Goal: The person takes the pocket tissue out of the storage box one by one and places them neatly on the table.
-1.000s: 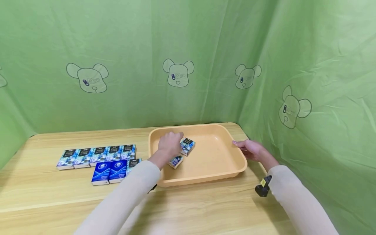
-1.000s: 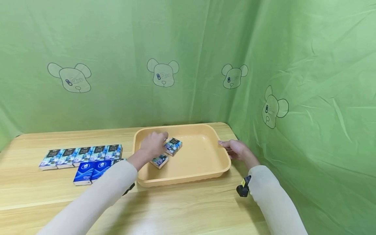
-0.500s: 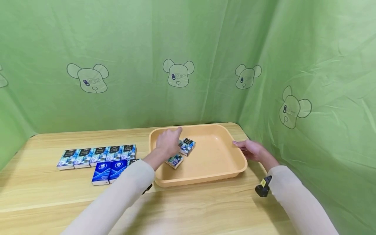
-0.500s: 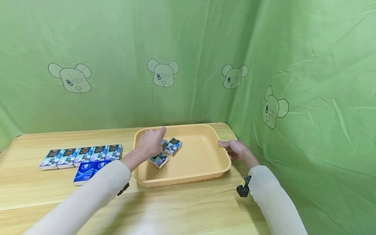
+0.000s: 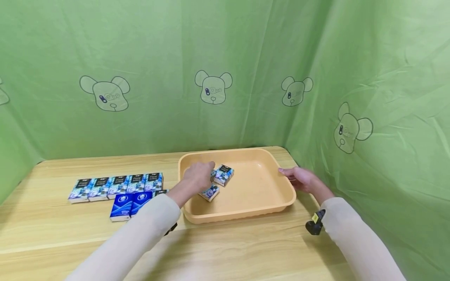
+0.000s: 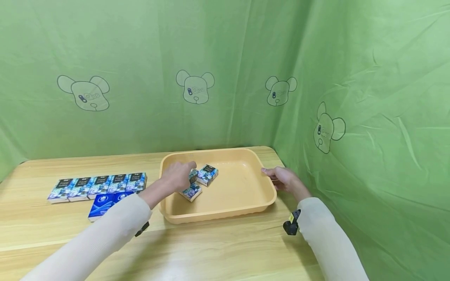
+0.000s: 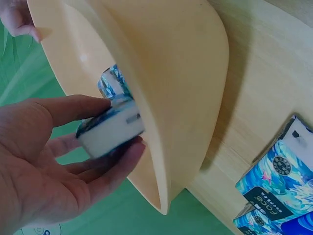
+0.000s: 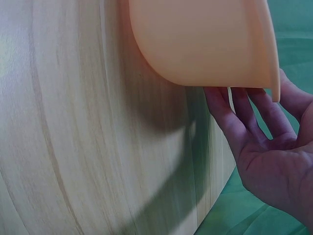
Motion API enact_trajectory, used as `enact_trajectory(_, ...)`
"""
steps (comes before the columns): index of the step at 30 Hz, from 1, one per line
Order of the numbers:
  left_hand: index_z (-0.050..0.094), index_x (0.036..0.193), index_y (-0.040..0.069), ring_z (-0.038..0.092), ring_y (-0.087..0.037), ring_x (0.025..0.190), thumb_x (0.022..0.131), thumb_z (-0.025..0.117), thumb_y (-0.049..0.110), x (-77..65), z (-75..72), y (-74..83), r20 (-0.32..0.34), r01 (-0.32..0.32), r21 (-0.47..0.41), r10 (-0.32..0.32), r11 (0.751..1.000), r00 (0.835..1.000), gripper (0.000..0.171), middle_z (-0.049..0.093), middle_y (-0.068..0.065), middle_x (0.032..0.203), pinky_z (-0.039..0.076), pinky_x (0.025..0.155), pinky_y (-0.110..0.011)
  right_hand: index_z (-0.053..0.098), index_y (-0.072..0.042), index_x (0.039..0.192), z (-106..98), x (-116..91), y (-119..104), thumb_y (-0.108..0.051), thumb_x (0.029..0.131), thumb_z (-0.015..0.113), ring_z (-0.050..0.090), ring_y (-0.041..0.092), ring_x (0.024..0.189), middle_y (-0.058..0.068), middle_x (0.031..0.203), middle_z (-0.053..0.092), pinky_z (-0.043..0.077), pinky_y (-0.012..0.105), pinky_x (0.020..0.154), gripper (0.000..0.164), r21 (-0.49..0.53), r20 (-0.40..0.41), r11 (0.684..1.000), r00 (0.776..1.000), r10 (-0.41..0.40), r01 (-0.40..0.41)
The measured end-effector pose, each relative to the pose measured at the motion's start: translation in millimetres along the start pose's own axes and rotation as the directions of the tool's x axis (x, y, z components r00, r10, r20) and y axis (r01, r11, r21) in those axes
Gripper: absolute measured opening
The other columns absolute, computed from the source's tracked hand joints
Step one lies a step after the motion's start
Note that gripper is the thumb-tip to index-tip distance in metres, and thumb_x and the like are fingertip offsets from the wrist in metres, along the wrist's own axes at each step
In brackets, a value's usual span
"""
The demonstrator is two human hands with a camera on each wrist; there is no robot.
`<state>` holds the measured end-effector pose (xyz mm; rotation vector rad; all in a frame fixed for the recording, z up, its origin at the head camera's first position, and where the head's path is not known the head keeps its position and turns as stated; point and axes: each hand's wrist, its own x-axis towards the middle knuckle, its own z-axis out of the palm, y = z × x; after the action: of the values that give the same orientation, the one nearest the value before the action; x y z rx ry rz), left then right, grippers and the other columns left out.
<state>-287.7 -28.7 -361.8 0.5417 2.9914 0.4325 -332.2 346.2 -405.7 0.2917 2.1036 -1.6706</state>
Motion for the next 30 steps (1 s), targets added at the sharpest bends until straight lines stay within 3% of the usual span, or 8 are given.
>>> enact_trajectory(9, 0.060, 0.126, 0.010, 0.067, -0.028, 0.085, 0.085, 0.071, -0.002, 0.4, 2.8, 1.6, -0.001, -0.003, -0.031, 0.003, 1.000, 1.000, 0.044, 0.070, -0.014, 0.106, 0.057, 0.062, -0.034, 0.069, -0.010, 0.105, 1.0, -1.7, -1.8, -0.029, 0.100, 0.063, 0.070, 0.011, 0.085, -0.004, 0.089, 0.075, 0.061, 0.028, 0.081, 0.020, -0.020, -0.013, 1.000, 1.000, 0.005, -0.005)
enact_trajectory(19, 0.064, 0.118, 0.007, 0.063, -0.022, 0.076, 0.081, 0.070, -0.006, 3.8, 3.1, 3.0, -0.042, -0.017, -0.002, 0.017, 1.000, 0.999, 0.040, 0.070, -0.014, 0.096, 0.054, 0.057, -0.029, 0.068, -0.009, 0.108, 0.1, -1.6, -0.4, -0.030, 0.101, 0.063, 0.070, 0.011, 0.086, -0.004, 0.091, 0.074, 0.061, 0.029, 0.082, 0.023, -0.036, -0.006, 0.999, 1.000, 0.009, -0.009)
enact_trajectory(30, 0.063, 0.126, 0.005, 0.065, -0.022, 0.078, 0.085, 0.070, -0.002, 4.0, -1.7, 0.8, -0.035, -0.021, -0.029, 0.020, 0.999, 0.999, 0.043, 0.071, -0.015, 0.104, 0.054, 0.058, -0.028, 0.067, -0.007, 0.110, -0.4, -1.3, 0.0, -0.031, 0.101, 0.062, 0.070, 0.012, 0.086, -0.003, 0.092, 0.074, 0.060, 0.030, 0.082, 0.026, -0.035, -0.010, 0.999, 1.000, 0.010, -0.010)
